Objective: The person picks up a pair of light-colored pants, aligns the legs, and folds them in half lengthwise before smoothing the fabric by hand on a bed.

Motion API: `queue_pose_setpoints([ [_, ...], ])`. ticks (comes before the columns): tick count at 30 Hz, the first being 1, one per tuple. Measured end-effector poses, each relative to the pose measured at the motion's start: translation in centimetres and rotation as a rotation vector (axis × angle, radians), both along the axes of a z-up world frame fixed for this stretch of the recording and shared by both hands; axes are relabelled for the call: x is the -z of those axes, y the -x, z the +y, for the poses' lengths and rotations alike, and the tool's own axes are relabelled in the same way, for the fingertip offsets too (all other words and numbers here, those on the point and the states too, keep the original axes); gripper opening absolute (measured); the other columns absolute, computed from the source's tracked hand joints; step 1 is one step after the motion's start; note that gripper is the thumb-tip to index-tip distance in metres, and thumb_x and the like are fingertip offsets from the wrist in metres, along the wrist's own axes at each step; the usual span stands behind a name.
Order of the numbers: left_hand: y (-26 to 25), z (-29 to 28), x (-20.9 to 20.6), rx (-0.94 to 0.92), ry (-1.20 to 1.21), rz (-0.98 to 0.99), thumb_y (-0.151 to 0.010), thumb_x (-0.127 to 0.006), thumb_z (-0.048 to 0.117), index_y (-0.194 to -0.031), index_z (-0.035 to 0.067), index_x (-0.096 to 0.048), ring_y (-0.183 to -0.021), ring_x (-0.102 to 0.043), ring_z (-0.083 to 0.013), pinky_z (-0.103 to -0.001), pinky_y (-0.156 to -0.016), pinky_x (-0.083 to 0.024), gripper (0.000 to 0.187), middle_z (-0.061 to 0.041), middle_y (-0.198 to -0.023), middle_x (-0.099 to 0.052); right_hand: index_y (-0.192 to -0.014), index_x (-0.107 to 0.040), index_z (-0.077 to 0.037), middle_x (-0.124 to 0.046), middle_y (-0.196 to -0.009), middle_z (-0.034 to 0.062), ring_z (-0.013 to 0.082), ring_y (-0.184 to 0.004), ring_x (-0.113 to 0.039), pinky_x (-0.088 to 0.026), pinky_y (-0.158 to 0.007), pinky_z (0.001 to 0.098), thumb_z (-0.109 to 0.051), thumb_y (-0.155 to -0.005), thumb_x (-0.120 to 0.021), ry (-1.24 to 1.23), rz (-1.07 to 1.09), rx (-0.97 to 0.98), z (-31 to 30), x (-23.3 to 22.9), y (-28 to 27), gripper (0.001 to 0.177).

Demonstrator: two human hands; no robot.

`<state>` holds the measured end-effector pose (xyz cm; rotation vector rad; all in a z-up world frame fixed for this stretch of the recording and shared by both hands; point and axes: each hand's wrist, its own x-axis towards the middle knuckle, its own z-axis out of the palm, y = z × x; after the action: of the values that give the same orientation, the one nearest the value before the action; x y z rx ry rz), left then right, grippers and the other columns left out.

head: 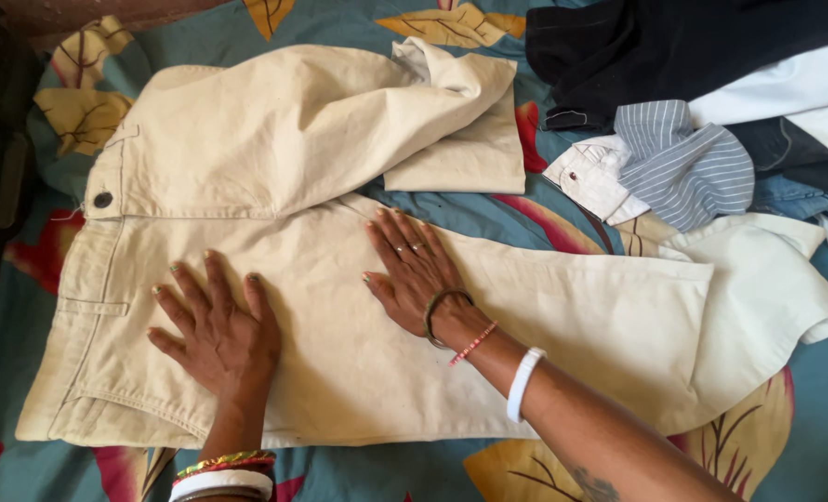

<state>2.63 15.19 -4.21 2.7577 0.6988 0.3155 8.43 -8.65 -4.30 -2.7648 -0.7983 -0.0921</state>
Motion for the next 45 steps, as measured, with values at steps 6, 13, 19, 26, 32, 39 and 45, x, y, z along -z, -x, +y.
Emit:
queue_pose_setpoints([
  [6, -0.3, 1.5, 1.1, 0.093, 0.002, 0.079, -0.1, -0.034, 0.062, -0.162, 0.023, -0.028, -0.154, -0.006, -0.0463, -0.074, -0.113, -0.005, 0.074, -0.021, -0.169, -0.015, -0.162, -0.027, -0.022, -0.021, -0.17, 0.0108, 0.0292, -0.157, -0.013, -0.01, -0.126, 0.0475, -0.034, -0.104, -0.04, 0.042, 0.002, -0.211, 1.6, 0.1, -1.9, 0.061],
  [13, 0.9, 1.6, 0.0, 0.197, 0.115, 0.251, -0.089, -0.036, 0.074, -0.162, 0.03, -0.022, -0.155, 0.005, -0.0437, -0.076, -0.113, -0.001, 0.086, -0.018, -0.17, -0.004, -0.16, -0.026, -0.02, -0.021, -0.169, 0.0071, 0.0272, -0.157, -0.013, -0.01, -0.125, 0.0481, -0.043, -0.101, -0.043, 0.106, 0.078, -0.215, 2.3, -1.1, -0.9, 0.066],
  [19, 1.1, 0.5, -0.5, 0.181, 0.124, 0.408, -0.081, -0.04, 0.082, -0.161, 0.031, -0.013, -0.152, 0.017, -0.0469, -0.082, -0.106, 0.006, 0.099, -0.015, -0.17, 0.006, -0.16, -0.027, -0.026, -0.019, -0.169, 0.0047, 0.0267, -0.157, -0.013, -0.01, -0.125, 0.0491, -0.052, -0.099, -0.043, 0.129, 0.143, -0.247, 3.0, -1.8, 1.9, 0.068],
  [26, -1.6, 1.1, 0.4, 0.081, 0.168, 0.697, -0.063, -0.059, 0.087, -0.16, 0.029, 0.003, -0.149, 0.024, -0.0487, -0.083, -0.107, 0.005, 0.129, -0.018, -0.167, 0.017, -0.159, -0.026, -0.025, -0.02, -0.169, 0.0011, 0.0233, -0.157, -0.013, -0.01, -0.126, 0.0478, -0.057, -0.098, -0.044, 0.116, 0.142, -0.249, 3.2, -1.6, 4.0, 0.072],
  [32, -5.3, 2.9, 2.2, 0.088, 0.149, 0.84, -0.06, -0.076, 0.081, -0.164, 0.018, 0.011, -0.155, 0.004, -0.0484, -0.082, -0.112, -0.003, 0.15, -0.036, -0.164, 0.009, -0.16, -0.029, -0.026, -0.019, -0.171, 0.001, 0.0225, -0.159, -0.011, -0.008, -0.127, 0.0464, -0.054, -0.098, -0.048, 0.086, 0.222, -0.246, 3.0, -1.9, 3.8, 0.071],
  [39, -3.1, 3.1, 0.5, 0.176, 0.13, 0.742, -0.05, -0.092, 0.067, -0.167, 0.019, 0.002, -0.151, -0.022, -0.0521, -0.075, -0.118, -0.009, 0.157, -0.038, -0.165, -0.002, -0.16, -0.027, -0.027, -0.018, -0.17, 0.0007, 0.0228, -0.158, -0.01, -0.007, -0.126, 0.0475, -0.055, -0.097, -0.047, 0.11, 0.178, -0.247, 3.3, -1.7, 3.6, 0.071],
  [45, -1.7, 2.9, -0.4, 0.306, 0.109, 0.552, -0.049, -0.093, 0.065, -0.164, 0.016, -0.016, -0.147, -0.032, -0.0511, -0.073, -0.118, -0.01, 0.147, -0.036, -0.162, -0.017, -0.16, -0.023, -0.027, -0.012, -0.171, 0.0008, 0.0232, -0.158, -0.005, -0.005, -0.126, 0.0476, -0.055, -0.098, -0.044, 0.169, 0.245, -0.23, 3.6, -2.2, 4.0, 0.072],
])
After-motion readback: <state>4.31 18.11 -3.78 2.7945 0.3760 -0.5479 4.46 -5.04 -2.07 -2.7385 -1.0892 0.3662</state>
